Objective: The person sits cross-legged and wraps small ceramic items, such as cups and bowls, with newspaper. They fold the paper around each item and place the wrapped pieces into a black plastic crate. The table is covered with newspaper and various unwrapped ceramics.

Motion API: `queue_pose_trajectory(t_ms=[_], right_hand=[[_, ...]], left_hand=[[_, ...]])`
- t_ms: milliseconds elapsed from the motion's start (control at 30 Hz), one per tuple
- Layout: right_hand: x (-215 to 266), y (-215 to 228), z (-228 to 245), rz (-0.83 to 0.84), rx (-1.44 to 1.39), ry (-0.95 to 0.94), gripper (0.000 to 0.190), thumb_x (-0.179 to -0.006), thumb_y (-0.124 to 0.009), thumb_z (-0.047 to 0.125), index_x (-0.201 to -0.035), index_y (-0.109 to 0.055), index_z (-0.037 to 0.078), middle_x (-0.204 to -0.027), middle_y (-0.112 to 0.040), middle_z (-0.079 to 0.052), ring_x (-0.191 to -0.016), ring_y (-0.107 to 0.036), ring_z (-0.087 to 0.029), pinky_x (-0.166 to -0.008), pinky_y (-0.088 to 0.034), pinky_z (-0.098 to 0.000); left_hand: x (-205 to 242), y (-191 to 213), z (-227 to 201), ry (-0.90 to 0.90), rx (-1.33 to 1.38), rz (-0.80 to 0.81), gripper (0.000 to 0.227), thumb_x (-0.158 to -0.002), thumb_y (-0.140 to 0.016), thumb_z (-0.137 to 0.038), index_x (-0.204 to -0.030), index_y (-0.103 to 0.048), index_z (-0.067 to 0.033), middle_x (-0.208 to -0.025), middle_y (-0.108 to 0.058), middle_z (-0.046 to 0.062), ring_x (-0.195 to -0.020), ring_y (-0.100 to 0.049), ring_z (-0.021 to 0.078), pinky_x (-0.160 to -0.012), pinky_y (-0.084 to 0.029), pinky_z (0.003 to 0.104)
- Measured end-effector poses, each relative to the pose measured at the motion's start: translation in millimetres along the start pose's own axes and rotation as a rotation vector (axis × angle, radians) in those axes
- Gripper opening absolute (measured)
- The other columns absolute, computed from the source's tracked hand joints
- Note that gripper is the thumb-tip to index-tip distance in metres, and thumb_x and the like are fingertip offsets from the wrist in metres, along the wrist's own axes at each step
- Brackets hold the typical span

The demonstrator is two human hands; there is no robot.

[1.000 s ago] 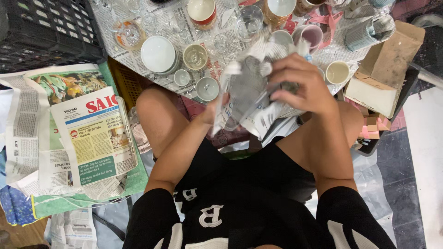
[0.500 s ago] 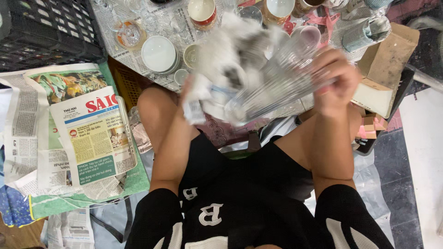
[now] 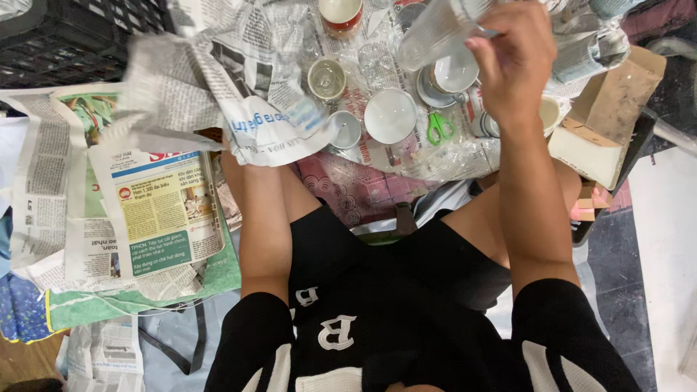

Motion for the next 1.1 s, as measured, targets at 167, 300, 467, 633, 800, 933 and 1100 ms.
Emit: queue_pose_trajectory(t_ms=[167, 300, 467, 633, 800, 933, 1100], right_hand=[[6.1, -23.6, -5.3, 0.106, -0.011, -0.08, 0.017, -0.102, -0.08, -0.007, -0.107, -0.066, -0.001, -0.116, -0.065, -0.011, -0.103, -0.06, -0.026, -0.081, -0.054, -0.0317], [12.7, -34.8, -8.2, 0.165, 0.206, 0.112, 0.021, -0.096, -0.087, 0.003, -0.107, -0.068, 0.003, -0.114, -0.067, -0.009, -0.111, -0.059, -0.032, -0.098, -0.046, -0.0426], [18.1, -48.0, -20.9, 0.219, 0.171, 0.114, 0.023, -0.095, -0.086, 0.004, -0.111, -0.069, 0.004, -0.119, -0.069, -0.009, -0.109, -0.058, -0.032, -0.097, -0.045, -0.0429], [25.7, -57.7, -28.8, 0.262, 0.166, 0.12, 0.022, -0.094, -0.087, 0.005, -0.11, -0.071, 0.005, -0.12, -0.069, -0.007, -0.113, -0.06, -0.031, -0.1, -0.049, -0.0425], [30.5, -60.2, -35.9, 0.3, 0.141, 0.098, 0.022, -0.094, -0.086, 0.006, -0.11, -0.072, 0.005, -0.119, -0.069, -0.006, -0.11, -0.06, -0.03, -0.097, -0.051, -0.0407], [34.8, -60.8, -39.9, 0.317, 0.139, 0.086, 0.019, -0.094, -0.085, 0.006, -0.108, -0.073, 0.005, -0.118, -0.07, -0.005, -0.109, -0.062, -0.029, -0.096, -0.051, -0.0405], [39.1, -63.5, -45.1, 0.333, 0.106, 0.039, 0.018, -0.094, -0.083, 0.005, -0.108, -0.073, 0.004, -0.118, -0.07, -0.007, -0.108, -0.065, -0.029, -0.093, -0.053, -0.0404]], left_hand=[[5.2, -1.3, 6.4, -0.013, 0.011, -0.025, 0.087, -0.099, -0.058, -0.05, -0.159, -0.033, 0.0069, -0.145, -0.058, 0.025, -0.121, -0.068, 0.0318, -0.102, -0.057, 0.044], [6.9, -4.3, 8.9, -0.023, 0.018, -0.034, 0.088, -0.098, -0.057, -0.051, -0.16, -0.033, 0.007, -0.146, -0.058, 0.025, -0.122, -0.068, 0.0317, -0.103, -0.057, 0.044], [5.9, -7.8, 8.8, -0.038, 0.016, -0.046, 0.09, -0.098, -0.056, -0.053, -0.16, -0.033, 0.007, -0.147, -0.057, 0.025, -0.123, -0.067, 0.0317, -0.104, -0.057, 0.044], [3.7, -9.5, 11.3, -0.052, 0.007, -0.059, 0.091, -0.097, -0.056, -0.055, -0.16, -0.033, 0.007, -0.148, -0.056, 0.025, -0.124, -0.067, 0.0317, -0.105, -0.056, 0.044], [4.6, -13.0, 15.5, -0.051, -0.005, -0.064, 0.093, -0.096, -0.055, -0.057, -0.16, -0.033, 0.0071, -0.149, -0.055, 0.025, -0.126, -0.066, 0.0316, -0.106, -0.056, 0.044], [7.4, -14.7, 18.6, -0.051, -0.009, -0.074, 0.094, -0.096, -0.054, -0.059, -0.16, -0.032, 0.0071, -0.15, -0.054, 0.025, -0.127, -0.066, 0.0316, -0.107, -0.055, 0.044], [5.3, -14.0, 20.1, -0.052, -0.012, -0.076, 0.096, -0.095, -0.053, -0.061, -0.16, -0.032, 0.0071, -0.151, -0.054, 0.025, -0.128, -0.066, 0.0315, -0.108, -0.055, 0.044]])
Point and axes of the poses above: each hand's wrist, its own x-axis away from the middle knuckle, its own y-axis out of the back of the hand, z = x × y, the point moved 3 cm from there along -x, towards the middle knuckle
